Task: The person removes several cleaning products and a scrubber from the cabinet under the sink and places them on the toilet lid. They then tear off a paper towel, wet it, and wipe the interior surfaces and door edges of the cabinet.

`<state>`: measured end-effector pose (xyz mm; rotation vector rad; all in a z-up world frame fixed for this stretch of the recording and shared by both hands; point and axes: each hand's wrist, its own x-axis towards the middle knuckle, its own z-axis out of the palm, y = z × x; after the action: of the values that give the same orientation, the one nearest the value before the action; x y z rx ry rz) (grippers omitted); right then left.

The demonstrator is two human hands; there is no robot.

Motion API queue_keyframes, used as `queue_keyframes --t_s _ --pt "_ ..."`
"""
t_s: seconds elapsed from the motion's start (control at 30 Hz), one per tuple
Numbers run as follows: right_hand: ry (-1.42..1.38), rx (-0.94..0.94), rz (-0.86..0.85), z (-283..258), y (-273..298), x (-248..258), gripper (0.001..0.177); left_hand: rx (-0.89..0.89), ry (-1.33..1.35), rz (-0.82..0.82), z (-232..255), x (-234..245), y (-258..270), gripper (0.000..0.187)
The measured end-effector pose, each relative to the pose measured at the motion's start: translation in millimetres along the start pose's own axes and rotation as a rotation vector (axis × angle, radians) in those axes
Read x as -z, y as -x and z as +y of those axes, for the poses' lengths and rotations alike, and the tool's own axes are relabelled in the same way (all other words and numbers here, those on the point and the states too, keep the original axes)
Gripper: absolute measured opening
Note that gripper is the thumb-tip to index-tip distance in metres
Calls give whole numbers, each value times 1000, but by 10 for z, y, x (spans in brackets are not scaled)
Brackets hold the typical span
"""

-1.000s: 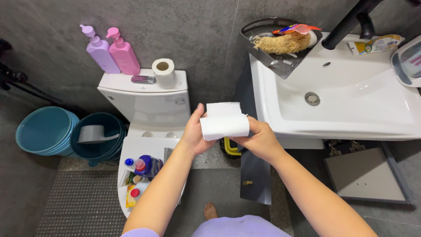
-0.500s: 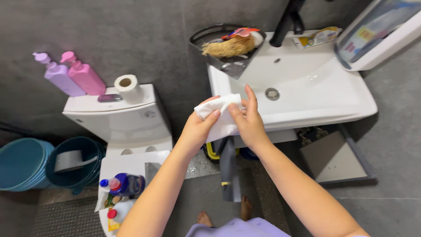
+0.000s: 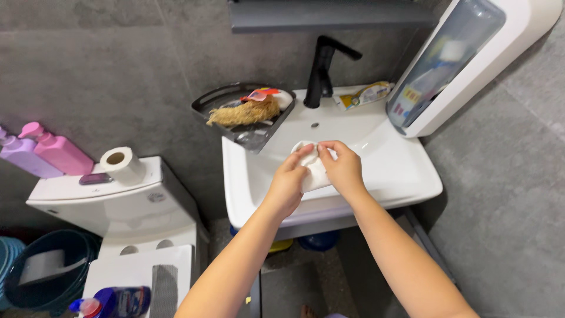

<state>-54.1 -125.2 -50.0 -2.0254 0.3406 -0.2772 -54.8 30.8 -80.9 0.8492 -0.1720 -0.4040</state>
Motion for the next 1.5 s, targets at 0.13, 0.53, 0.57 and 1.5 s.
queue_keyframes --t_s 0.13,0.53,0.57,1.5 --pt "16 314 182 171 -599 280 21 56 109 63 -12 -117 -527 83" --pt "127 917 364 -608 -1827 549 26 5 38 281 226 -329 -1348 105" --pt "142 931 369 -596 -1841 559 25 -4 35 279 226 -321 -1371 106" --pt "78 955 315 -535 -1948 589 22 16 113 218 189 -250 -1263 104"
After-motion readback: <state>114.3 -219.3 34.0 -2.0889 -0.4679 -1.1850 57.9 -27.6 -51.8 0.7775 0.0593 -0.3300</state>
